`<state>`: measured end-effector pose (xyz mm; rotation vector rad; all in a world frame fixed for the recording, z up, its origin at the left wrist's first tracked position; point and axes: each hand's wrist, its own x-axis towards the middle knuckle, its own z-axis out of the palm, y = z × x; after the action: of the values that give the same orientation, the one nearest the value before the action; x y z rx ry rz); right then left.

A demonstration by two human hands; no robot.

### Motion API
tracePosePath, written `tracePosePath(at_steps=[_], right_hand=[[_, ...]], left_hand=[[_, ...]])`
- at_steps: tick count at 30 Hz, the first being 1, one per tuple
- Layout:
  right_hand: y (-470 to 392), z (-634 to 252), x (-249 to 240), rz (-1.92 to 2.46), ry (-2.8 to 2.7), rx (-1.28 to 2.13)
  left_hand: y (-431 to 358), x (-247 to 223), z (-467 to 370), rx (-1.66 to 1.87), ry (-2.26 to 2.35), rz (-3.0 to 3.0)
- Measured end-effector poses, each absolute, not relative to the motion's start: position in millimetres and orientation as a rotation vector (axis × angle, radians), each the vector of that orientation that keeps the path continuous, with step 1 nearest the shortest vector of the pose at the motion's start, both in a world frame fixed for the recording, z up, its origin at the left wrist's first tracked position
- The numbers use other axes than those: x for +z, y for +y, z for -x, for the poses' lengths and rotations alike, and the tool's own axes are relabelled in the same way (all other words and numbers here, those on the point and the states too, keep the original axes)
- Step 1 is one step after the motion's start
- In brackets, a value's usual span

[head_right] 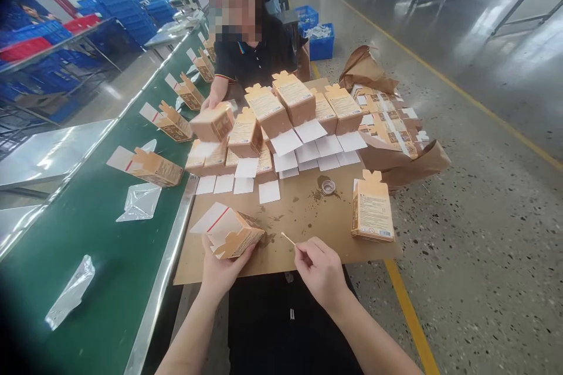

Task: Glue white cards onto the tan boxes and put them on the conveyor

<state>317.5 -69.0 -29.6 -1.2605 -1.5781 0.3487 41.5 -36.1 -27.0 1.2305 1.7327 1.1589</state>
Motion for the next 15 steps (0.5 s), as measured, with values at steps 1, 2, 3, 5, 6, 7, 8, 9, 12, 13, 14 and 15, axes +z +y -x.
tracePosePath(at_steps=[1,2,3,5,6,7,8,9,12,13,14,15], right_hand=[[-72,-320,-28,1.263,-1.562,0.349],[-74,-322,-26,1.267,-1.547,0.349],[-76,-323,-25,1.269,-1.535,0.351],[-77,-323,-24,1.273,-1.515,0.359],[-77,-322,-24,1.272,-1.508,0.364],[-77,-322,-23,1.269,-1.502,0.368],[-76,-321,-23,1.264,-1.497,0.371],[-76,-321,-23,1.258,-1.492,0.373],[-76,-323,-21,1.234,-1.477,0.374],[-76,-324,-20,1.226,-1.474,0.376],[-77,-325,-20,1.218,-1.472,0.380],[-78,-327,-19,1.211,-1.470,0.384]], left_hand=[[-38,-26,-43,1.147,1.776,-1.263],[-39,-26,-46,1.143,1.807,-1.285],[-40,-25,-49,1.146,1.823,-1.299],[-40,-24,-55,1.164,1.823,-1.309],[-39,-24,-57,1.171,1.832,-1.317],[-37,-24,-57,1.175,1.857,-1.328],[-35,-25,-54,1.177,1.898,-1.341],[-32,-25,-48,1.181,1.948,-1.355],[-24,-23,-8,1.195,2.202,-1.316],[-22,-21,12,1.179,2.318,-1.250],[-22,-18,34,1.159,2.433,-1.160],[-24,-15,56,1.158,2.529,-1.060]])
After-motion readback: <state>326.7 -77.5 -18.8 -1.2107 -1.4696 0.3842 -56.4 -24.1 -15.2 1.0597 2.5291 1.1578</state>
